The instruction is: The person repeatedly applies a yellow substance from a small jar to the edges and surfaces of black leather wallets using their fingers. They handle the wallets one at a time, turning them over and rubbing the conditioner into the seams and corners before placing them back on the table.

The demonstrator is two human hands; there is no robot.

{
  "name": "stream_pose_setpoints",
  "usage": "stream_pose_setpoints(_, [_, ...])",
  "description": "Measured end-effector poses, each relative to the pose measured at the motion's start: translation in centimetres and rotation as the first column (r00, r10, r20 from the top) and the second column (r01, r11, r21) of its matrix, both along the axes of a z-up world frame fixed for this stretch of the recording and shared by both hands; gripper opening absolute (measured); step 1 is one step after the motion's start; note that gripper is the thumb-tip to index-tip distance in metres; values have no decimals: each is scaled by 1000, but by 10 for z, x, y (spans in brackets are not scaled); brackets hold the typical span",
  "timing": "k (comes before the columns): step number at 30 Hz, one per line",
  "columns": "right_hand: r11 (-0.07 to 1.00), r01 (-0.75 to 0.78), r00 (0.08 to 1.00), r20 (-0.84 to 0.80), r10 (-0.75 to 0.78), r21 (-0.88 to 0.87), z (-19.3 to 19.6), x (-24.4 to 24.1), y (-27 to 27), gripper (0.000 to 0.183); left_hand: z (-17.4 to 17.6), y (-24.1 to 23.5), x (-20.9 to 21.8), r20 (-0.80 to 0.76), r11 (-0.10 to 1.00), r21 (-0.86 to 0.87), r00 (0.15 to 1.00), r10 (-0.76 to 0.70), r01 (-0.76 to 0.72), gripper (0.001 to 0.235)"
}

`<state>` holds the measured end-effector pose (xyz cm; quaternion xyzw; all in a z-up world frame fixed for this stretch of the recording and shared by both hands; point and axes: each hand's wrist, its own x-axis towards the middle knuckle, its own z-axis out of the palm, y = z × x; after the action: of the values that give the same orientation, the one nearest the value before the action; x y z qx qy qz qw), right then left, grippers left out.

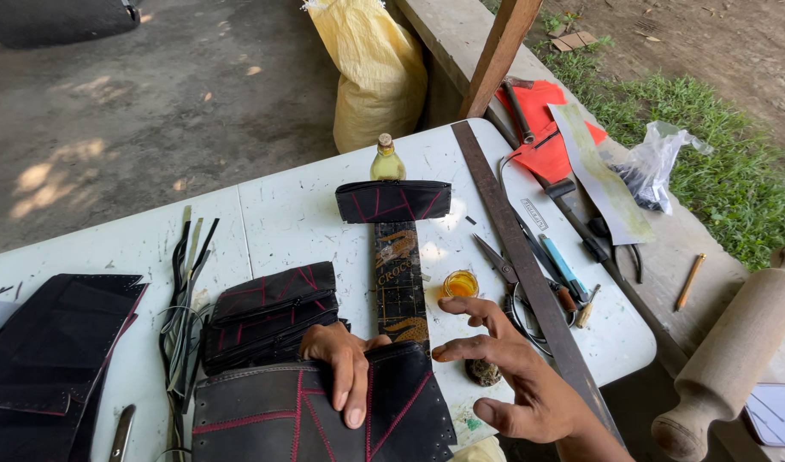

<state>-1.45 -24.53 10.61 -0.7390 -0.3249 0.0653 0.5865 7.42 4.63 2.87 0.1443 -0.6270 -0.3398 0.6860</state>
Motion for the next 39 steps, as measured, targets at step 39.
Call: stream_pose_setpoints(39, [779,469,611,790,54,-416,0,-56,0,38,-11,10,1,-78,992,-130,997,-17,7,29])
